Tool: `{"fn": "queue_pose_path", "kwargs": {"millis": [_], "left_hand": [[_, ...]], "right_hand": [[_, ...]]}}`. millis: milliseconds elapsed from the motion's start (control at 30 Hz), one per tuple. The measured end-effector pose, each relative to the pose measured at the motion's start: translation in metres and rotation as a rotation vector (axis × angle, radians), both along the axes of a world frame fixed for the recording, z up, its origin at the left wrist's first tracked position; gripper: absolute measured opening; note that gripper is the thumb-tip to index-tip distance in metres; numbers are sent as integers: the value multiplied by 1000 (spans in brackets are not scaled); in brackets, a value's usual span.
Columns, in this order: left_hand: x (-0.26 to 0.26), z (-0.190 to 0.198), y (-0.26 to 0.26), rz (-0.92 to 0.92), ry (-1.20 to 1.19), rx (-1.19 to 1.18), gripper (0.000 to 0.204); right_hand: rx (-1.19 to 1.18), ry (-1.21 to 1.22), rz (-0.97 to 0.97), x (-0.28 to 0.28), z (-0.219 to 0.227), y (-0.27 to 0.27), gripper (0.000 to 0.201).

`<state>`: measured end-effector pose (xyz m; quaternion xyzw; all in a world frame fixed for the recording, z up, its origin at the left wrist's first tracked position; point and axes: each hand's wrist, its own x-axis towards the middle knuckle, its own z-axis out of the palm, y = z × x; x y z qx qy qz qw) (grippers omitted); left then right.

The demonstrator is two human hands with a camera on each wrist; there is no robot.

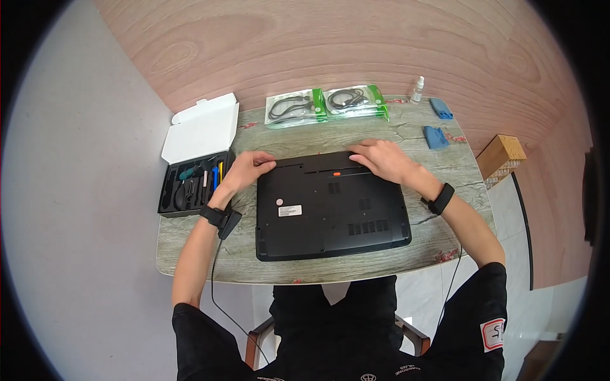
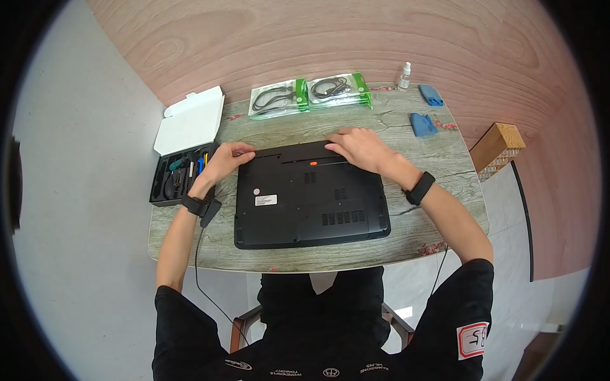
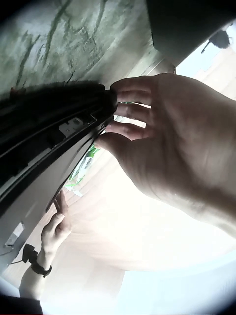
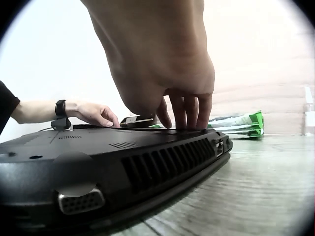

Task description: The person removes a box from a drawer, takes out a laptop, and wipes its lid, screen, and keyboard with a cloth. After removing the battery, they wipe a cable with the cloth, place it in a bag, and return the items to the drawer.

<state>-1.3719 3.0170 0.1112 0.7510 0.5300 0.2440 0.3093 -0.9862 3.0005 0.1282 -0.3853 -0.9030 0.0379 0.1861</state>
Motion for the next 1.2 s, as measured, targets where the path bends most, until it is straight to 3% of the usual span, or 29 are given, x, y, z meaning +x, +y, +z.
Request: {"fn": "queue_pose_path", "kwargs": {"millis": [167, 333, 467, 667, 1200], "left_hand": [[-3, -7, 8, 17, -22, -10, 30], [29, 3, 4, 25, 98, 97, 41], [62, 7, 9, -98, 85, -33, 66], [83, 9, 20, -201, 188, -112, 79], [84, 7, 21, -207, 177, -141, 79]], "right_hand": [[-48, 72, -7, 9, -8, 7, 37], [-368, 252, -82, 8, -12, 21, 39], [-468, 214, -89, 6, -13, 28, 54], [-518, 170, -93, 11, -22, 31, 71], [-418, 113, -115, 7, -18, 23, 65]]}}
